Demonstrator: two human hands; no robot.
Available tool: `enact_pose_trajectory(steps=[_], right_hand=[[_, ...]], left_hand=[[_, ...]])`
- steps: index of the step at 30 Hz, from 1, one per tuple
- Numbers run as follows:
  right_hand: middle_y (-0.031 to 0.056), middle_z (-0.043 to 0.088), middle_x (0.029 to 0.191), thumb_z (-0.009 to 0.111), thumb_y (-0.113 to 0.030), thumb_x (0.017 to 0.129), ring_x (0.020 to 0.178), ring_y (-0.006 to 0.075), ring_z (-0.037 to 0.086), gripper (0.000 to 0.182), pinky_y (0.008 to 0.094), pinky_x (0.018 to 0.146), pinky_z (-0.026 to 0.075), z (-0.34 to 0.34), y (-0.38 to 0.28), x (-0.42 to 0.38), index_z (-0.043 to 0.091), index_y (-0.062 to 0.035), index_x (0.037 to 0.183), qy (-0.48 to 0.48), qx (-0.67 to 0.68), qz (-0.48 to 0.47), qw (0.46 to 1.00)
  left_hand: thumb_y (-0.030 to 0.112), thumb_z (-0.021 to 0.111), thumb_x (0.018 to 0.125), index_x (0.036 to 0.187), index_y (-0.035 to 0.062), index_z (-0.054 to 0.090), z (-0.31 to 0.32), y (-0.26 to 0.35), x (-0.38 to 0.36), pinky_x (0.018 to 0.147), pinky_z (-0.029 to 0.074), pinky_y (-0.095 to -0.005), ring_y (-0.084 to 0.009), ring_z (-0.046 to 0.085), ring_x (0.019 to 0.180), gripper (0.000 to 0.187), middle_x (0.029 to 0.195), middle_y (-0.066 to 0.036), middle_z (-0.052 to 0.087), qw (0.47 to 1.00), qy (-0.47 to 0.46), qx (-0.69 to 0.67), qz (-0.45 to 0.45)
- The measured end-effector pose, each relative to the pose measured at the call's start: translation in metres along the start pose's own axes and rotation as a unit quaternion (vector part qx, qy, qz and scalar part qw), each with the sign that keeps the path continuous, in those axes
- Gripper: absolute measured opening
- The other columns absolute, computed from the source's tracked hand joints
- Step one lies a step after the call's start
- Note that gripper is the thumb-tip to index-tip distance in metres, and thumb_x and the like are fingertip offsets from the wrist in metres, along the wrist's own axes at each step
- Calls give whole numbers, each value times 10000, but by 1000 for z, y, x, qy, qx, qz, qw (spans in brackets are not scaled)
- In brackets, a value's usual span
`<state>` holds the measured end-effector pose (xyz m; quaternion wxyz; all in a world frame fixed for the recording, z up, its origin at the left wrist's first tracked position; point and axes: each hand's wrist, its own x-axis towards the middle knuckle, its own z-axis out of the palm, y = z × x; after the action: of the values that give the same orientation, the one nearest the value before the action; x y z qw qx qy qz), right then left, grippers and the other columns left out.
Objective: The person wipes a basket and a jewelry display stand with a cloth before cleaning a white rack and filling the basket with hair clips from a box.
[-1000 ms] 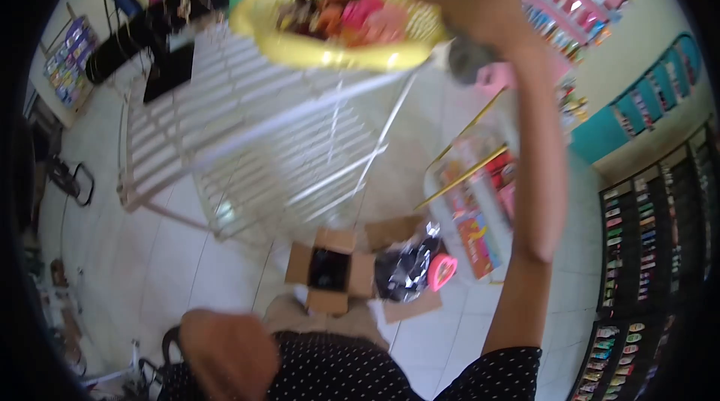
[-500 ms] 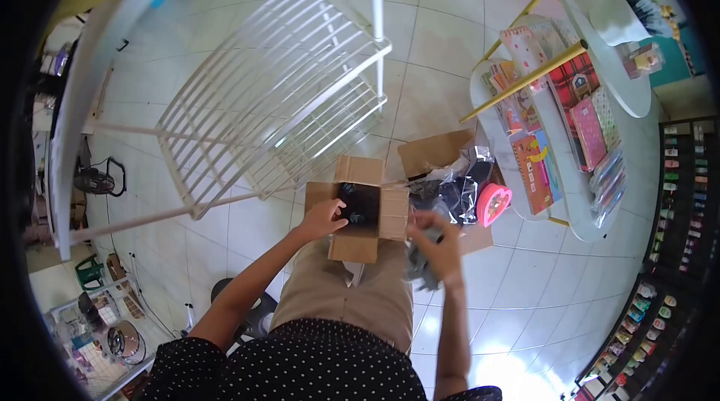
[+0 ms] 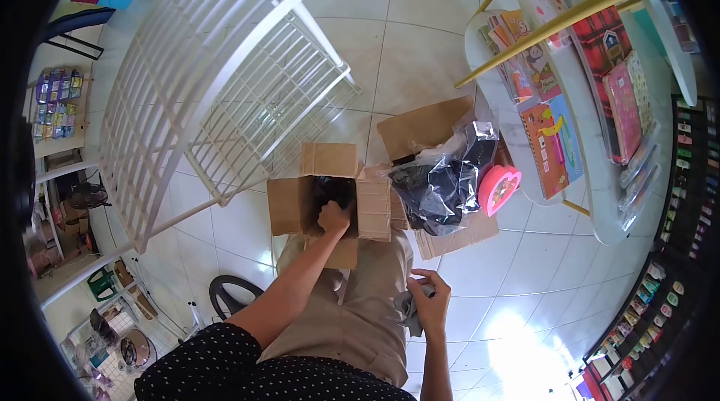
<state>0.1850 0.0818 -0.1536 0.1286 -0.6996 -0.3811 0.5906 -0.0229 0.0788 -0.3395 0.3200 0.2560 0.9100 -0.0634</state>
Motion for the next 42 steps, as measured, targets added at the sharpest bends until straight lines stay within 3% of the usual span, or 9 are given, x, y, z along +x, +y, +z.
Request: enact_pose_trajectory(steps=[8, 12, 15, 19, 28, 32, 35, 37, 42], right_hand=[[65, 570, 671, 535, -167, 774, 592, 98, 523, 215, 209, 560, 411, -13, 9, 7, 571, 3, 901, -83, 126, 71, 986], [127, 558, 823, 445, -256, 800, 734, 152, 532, 326, 252, 649, 431, -15, -1, 5, 485, 7, 988, -148, 269, 93, 947], [165, 538, 901, 480, -260, 758, 803, 225, 537, 386, 317, 749, 434, -7, -14, 3, 459, 13, 1031, -191, 506, 134, 830], [177, 539, 900, 466, -261, 754, 797, 227, 543, 376, 323, 742, 441, 5, -37, 0, 466, 22, 1002, -232, 526, 114, 810], [134, 543, 896, 489, -219, 731, 800, 188, 534, 306, 270, 741, 432, 54, -87, -9, 488, 12, 932, -290, 406, 26, 866], [112, 530, 966, 555, -52, 702, 879, 223, 526, 280, 281, 787, 414, 100, -106, -35, 489, -9, 971, -124, 115, -159, 973], [105, 529, 1017, 597, -6, 648, 936, 253, 516, 367, 301, 815, 412, 121, -137, -75, 508, -8, 1004, -71, -23, -376, 924], [95, 538, 1034, 619, 8, 593, 965, 260, 510, 425, 329, 828, 414, 127, -140, -77, 543, -22, 1010, -17, -126, -620, 774], [81, 565, 997, 621, 34, 553, 941, 250, 528, 424, 346, 831, 419, 120, -151, -68, 581, -35, 970, 3, -79, -709, 701]], left_hand=[[402, 638, 656, 736, 44, 636, 6, -11, 7, 665, 485, -391, -312, 599, 756, 367, 771, -155, 614, 997, 9, -74, -34], [387, 631, 664, 617, 23, 615, -26, -30, -7, 575, 467, -390, -313, 592, 625, 367, 607, -138, 594, 989, 33, -106, 100], [356, 608, 703, 572, 13, 598, -57, -48, -17, 504, 438, -368, -276, 571, 516, 367, 547, -132, 580, 964, 24, -188, 188], [269, 595, 756, 561, 9, 588, -105, -57, -40, 432, 402, -264, -114, 525, 434, 324, 541, -91, 588, 901, -42, -384, 197], [131, 571, 787, 906, -27, 580, -162, -84, -80, 564, 487, -212, -109, 594, 722, 198, 794, -74, 614, 847, -135, -491, 155], [89, 574, 771, 857, -55, 592, -202, -64, -122, 550, 442, -192, -70, 554, 636, 168, 757, -57, 615, 796, -129, -572, 149], [50, 544, 784, 893, -55, 580, -224, -51, -144, 629, 445, -192, -75, 558, 702, 156, 817, -57, 609, 763, -66, -619, 173], [70, 525, 810, 956, -39, 554, -242, -43, -154, 681, 432, -183, -69, 545, 745, 184, 868, -44, 588, 719, -33, -676, 160], [77, 517, 816, 952, -44, 549, -270, -36, -173, 663, 432, -183, -65, 538, 732, 185, 862, -41, 583, 672, -68, -724, 141]])
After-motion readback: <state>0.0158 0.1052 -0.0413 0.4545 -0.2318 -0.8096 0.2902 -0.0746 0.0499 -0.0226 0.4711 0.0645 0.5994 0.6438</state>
